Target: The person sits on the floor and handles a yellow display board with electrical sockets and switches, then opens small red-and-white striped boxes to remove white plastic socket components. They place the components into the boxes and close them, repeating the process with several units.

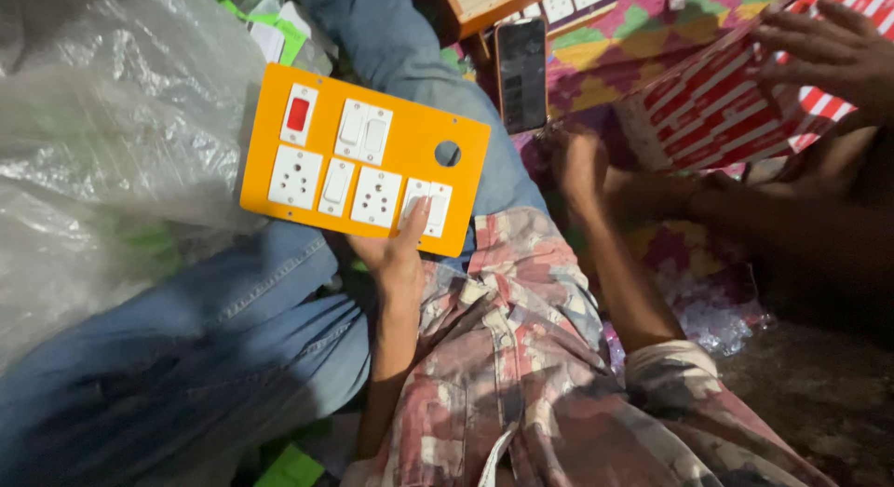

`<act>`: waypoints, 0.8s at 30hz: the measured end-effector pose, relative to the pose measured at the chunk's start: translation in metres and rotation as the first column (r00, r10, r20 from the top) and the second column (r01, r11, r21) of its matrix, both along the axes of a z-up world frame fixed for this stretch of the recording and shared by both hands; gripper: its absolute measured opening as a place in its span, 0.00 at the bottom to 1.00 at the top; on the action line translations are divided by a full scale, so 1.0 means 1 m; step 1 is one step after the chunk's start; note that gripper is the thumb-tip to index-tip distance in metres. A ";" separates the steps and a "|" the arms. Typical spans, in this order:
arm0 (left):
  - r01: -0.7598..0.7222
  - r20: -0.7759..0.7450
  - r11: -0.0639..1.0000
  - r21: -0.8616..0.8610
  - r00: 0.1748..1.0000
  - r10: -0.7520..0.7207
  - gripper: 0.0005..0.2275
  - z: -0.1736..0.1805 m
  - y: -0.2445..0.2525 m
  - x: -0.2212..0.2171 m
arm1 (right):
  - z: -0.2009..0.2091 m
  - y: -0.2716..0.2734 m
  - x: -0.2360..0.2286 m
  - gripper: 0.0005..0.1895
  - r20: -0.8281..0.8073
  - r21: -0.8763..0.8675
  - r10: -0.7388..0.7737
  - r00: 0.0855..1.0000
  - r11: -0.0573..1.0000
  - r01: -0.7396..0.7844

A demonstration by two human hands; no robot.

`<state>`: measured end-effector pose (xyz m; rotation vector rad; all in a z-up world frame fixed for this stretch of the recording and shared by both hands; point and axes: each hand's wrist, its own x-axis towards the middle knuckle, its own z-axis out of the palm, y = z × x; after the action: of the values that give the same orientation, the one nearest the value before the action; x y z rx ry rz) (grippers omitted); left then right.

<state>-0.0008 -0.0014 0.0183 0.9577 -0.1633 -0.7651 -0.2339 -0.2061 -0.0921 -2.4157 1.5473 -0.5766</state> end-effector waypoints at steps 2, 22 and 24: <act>0.013 0.022 1.000 -0.009 1.000 -0.013 0.35 0.002 -0.001 0.001 | -0.002 -0.002 -0.002 0.05 0.017 -0.028 0.033 0.999 0.999 -0.032; 0.087 0.065 0.996 -0.008 0.994 -0.086 0.34 0.002 -0.002 -0.001 | -0.023 -0.003 -0.026 0.07 0.249 -0.011 0.032 0.968 0.999 -0.031; 0.089 0.082 0.996 -0.011 0.993 -0.087 0.34 0.003 -0.002 -0.002 | -0.025 -0.003 -0.027 0.06 0.209 -0.052 0.080 0.975 0.996 -0.071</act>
<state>-0.0023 -0.0033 0.0216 0.9734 -0.2828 -0.8054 -0.2608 -0.2089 -0.1169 -2.3446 1.3644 -0.8298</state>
